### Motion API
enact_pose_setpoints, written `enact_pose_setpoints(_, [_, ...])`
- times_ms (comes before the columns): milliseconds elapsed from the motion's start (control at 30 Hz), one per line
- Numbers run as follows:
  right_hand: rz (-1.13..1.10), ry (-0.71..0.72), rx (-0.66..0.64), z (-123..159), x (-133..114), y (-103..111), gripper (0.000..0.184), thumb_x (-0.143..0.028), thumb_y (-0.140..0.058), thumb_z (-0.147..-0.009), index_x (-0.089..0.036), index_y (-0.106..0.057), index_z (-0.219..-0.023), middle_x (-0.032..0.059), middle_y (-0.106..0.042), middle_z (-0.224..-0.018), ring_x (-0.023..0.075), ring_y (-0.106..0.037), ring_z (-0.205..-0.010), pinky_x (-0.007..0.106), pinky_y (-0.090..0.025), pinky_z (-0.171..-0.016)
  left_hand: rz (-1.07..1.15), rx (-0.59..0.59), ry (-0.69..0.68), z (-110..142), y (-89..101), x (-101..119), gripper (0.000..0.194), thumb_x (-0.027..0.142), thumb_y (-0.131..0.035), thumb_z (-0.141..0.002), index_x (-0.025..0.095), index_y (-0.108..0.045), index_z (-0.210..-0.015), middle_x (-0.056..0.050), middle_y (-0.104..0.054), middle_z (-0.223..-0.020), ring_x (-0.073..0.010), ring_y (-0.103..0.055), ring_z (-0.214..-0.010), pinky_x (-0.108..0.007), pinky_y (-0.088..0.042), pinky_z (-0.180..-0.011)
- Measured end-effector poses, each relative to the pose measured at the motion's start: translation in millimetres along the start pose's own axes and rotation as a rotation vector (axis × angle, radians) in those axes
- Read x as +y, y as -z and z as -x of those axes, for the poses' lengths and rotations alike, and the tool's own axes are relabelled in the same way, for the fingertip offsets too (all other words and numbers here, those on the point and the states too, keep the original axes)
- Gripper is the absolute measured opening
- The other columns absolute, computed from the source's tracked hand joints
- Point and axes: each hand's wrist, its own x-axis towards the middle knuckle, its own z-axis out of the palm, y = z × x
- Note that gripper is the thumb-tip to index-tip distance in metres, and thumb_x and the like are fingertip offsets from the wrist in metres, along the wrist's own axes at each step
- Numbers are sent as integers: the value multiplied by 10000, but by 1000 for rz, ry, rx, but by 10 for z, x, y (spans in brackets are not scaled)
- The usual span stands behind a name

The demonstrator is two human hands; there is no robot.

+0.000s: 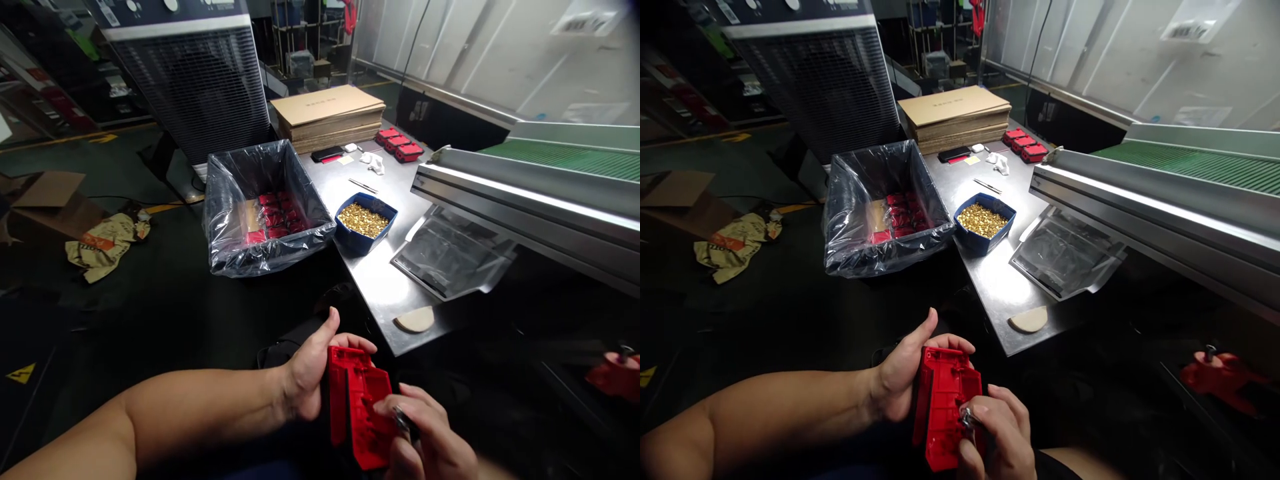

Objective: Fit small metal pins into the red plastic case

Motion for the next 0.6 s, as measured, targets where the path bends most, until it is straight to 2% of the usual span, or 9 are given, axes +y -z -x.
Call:
enact_pose_setpoints(67, [-20, 0, -2, -14, -10, 21, 223, -417, -513, -1011, -224, -625, -1001, 38, -684, -726, 241, -703, -814, 430, -597, -791, -4, -5, -6, 4, -10, 6, 847, 828, -244, -912, 110, -688, -989, -138, -684, -894, -194, -666, -764, -316, -505, -786])
enact_pose_setpoints(133, [24, 56, -65, -83, -49, 68, 173, -311, -593, -979, -223, -621, -1125, 60, -717, -864, 236, -691, -913, 376, -589, -783, -42, -30, -13, 4, -18, 23, 881, 817, -198, -922, 91, -695, -974, -151, -686, -888, -201, -670, -762, -322, -511, -783])
enact_pose_setpoints(233, [194, 159, -178, -234, -126, 159, 313, -182, -660, -929, -233, -638, -1236, 66, -723, -1086, 227, -642, -1028, 361, -538, -875, -86, -60, 27, 9, -30, 53, 915, 806, -179, -934, 58, -706, -939, -142, -679, -855, -181, -655, -711, -297, -513, -733])
enact_pose_setpoints(333, [277, 213, -243, -348, -174, 217, 320, -156, -586, -960, -210, -662, -1267, 88, -703, -1160, 264, -594, -1083, 426, -472, -950, -90, -28, 113, 26, -63, 71, 926, 788, -147, -947, 48, -703, -918, -103, -661, -778, -156, -635, -643, -269, -509, -673])
enact_pose_setpoints(467, [272, 323, -374, -416, -163, 239, 382, -123, -540, -948, -99, -625, -1320, 153, -670, -1196, 303, -562, -1082, 456, -443, -930, -105, 36, 194, 59, -134, 90, 954, 759, -80, -961, 44, -710, -931, -62, -626, -655, -130, -608, -538, -235, -493, -580])
enact_pose_setpoints(600, [282, 442, -467, -450, -111, 262, 447, -137, -570, -907, -24, -595, -1339, 188, -636, -1252, 323, -537, -1090, 462, -421, -931, -110, 51, 216, 78, -172, 111, 965, 749, -65, -966, 38, -717, -972, -56, -628, -636, -124, -606, -514, -225, -497, -554])
